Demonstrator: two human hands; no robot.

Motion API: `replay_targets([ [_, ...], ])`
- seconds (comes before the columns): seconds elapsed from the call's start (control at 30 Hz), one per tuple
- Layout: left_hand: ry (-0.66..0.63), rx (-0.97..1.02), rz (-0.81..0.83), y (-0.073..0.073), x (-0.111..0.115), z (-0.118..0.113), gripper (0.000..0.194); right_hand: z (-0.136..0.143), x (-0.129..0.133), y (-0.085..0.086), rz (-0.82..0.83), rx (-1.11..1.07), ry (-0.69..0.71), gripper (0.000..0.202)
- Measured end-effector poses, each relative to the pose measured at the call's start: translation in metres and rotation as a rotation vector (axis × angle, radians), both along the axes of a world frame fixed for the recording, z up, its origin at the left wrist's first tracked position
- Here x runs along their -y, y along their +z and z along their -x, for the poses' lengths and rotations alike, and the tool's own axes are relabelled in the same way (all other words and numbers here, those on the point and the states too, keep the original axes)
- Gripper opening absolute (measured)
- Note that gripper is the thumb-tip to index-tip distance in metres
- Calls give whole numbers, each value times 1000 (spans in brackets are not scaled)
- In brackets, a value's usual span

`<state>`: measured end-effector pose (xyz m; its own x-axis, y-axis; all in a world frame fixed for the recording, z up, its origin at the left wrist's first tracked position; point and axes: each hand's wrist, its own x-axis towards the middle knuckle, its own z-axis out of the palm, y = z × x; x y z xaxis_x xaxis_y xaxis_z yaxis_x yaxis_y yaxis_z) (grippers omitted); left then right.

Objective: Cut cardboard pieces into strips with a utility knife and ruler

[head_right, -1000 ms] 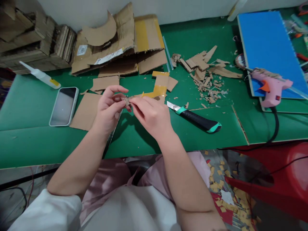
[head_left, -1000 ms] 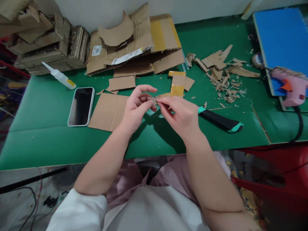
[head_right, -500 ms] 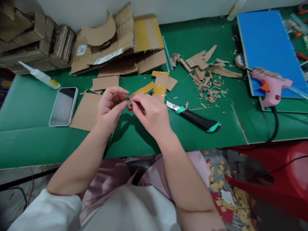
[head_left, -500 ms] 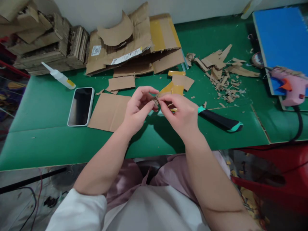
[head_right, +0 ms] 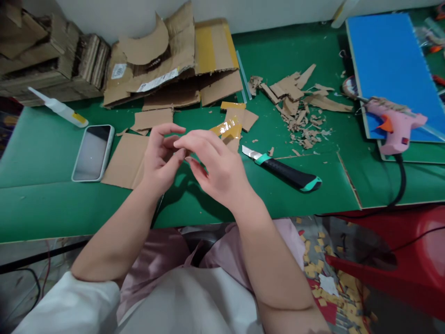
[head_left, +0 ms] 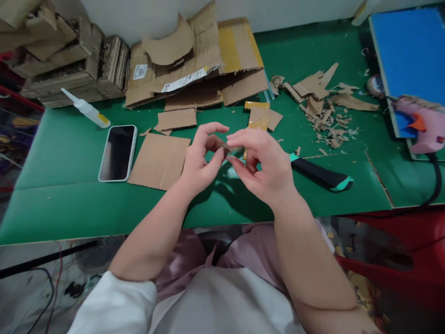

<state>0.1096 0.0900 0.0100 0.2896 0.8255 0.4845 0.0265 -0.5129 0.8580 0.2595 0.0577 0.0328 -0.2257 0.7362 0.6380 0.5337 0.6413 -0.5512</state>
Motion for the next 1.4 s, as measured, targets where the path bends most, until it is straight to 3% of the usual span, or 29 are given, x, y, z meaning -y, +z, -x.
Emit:
replay_targets([
  [0.17, -6, -15, -13, 0, 0, 0, 26, -1, -2, -1, -55, 40, -33, 27],
  [1.03, -89, 28, 31, 0, -1, 0, 26, -3, -6, -8, 110, -33, 95, 34],
  [1.4, -80, 31, 74, 2, 0, 0, 23, -1, -6, -9, 75, 24, 19, 33],
])
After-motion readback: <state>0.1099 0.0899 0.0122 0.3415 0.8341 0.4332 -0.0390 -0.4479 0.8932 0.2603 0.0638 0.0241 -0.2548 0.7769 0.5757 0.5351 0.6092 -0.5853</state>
